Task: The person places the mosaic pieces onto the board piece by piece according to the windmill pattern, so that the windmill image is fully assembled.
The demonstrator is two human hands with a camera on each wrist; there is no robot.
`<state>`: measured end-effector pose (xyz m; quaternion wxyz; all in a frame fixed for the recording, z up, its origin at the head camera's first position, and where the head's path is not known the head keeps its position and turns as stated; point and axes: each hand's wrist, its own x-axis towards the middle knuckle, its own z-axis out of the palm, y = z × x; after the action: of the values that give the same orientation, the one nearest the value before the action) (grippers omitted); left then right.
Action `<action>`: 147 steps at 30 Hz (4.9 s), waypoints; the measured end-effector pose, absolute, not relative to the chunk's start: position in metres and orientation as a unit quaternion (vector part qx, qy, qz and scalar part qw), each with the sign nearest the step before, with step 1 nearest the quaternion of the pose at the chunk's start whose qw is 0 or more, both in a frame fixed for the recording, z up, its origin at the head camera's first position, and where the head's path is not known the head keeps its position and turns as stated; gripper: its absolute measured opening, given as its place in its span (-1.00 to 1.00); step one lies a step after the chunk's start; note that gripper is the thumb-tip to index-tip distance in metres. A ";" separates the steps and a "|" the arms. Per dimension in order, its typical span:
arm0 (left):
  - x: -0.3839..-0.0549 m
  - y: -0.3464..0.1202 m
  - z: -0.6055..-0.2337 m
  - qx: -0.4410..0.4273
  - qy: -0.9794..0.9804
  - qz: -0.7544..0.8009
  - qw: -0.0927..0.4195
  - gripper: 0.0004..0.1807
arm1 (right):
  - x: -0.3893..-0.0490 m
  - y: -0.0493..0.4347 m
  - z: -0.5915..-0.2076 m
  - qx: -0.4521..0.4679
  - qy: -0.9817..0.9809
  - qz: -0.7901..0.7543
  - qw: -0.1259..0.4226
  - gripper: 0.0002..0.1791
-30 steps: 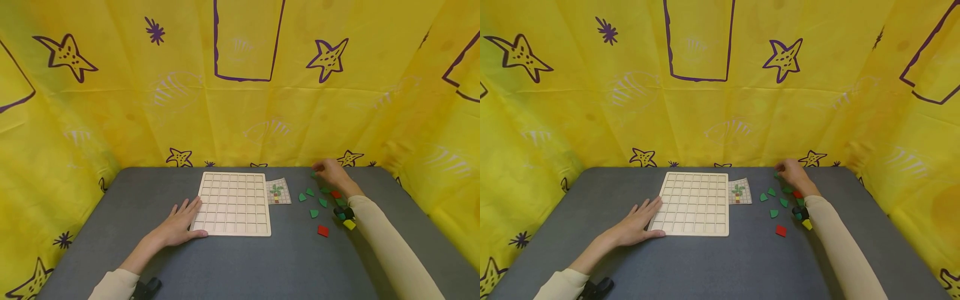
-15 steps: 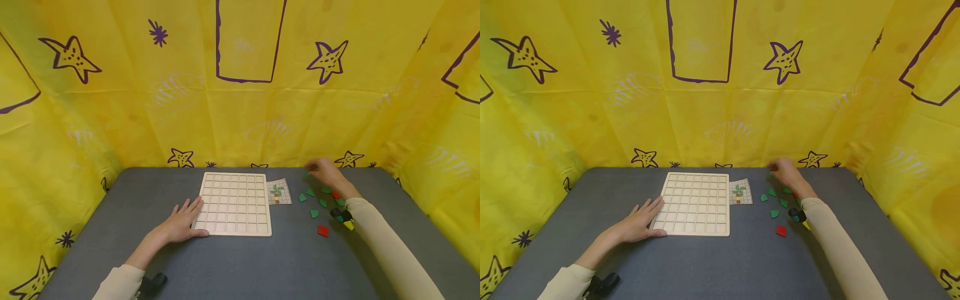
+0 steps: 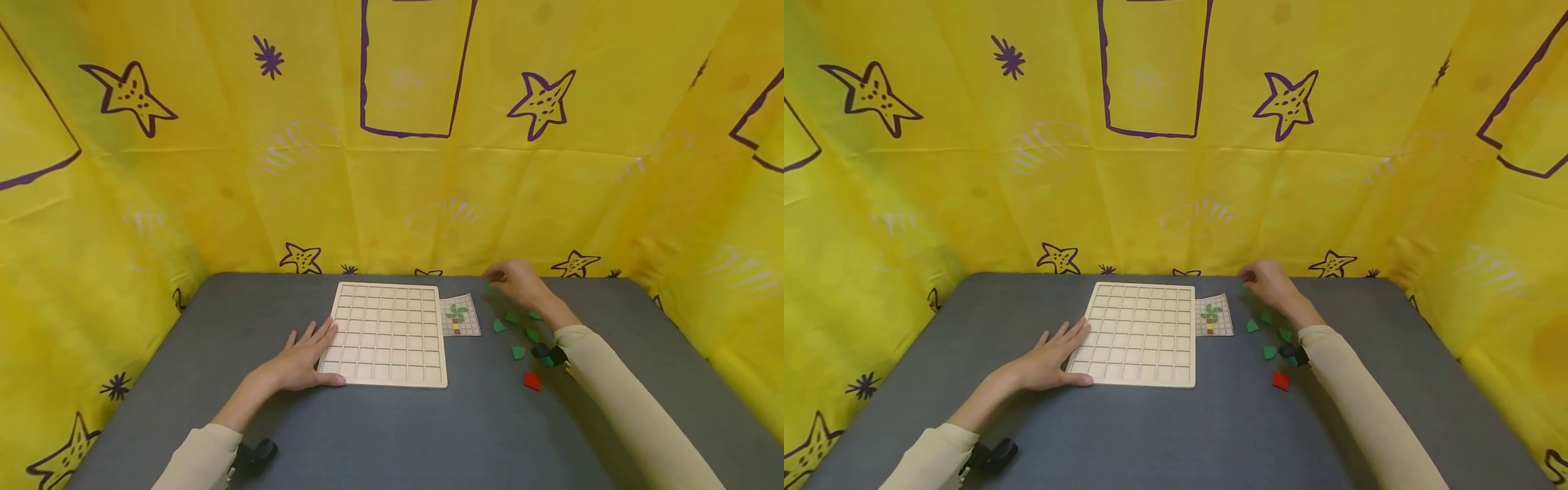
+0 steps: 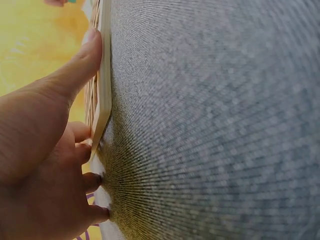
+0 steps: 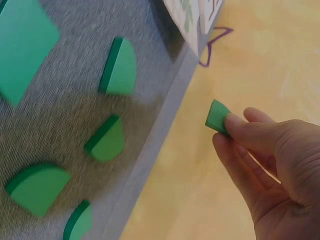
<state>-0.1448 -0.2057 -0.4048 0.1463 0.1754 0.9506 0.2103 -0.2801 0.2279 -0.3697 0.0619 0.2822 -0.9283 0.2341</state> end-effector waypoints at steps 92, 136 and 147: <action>-0.143 -0.207 -0.409 0.170 0.949 0.230 0.136 0.17 | -0.290 0.073 -0.401 0.330 -0.869 0.367 -0.044 -0.77; -0.144 -0.206 -0.409 0.166 0.948 0.233 0.143 0.19 | -0.293 0.049 -0.415 0.292 -0.885 0.359 -0.050 -0.86; -0.144 -0.207 -0.409 0.165 0.947 0.234 0.144 0.19 | -0.287 0.054 -0.404 0.311 -0.889 0.331 -0.055 -0.82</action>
<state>-0.1437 -0.2068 -0.4087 0.1440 0.1650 0.9472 0.2341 -0.2869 0.0541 -0.4042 -0.0549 0.3108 -0.8893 0.3310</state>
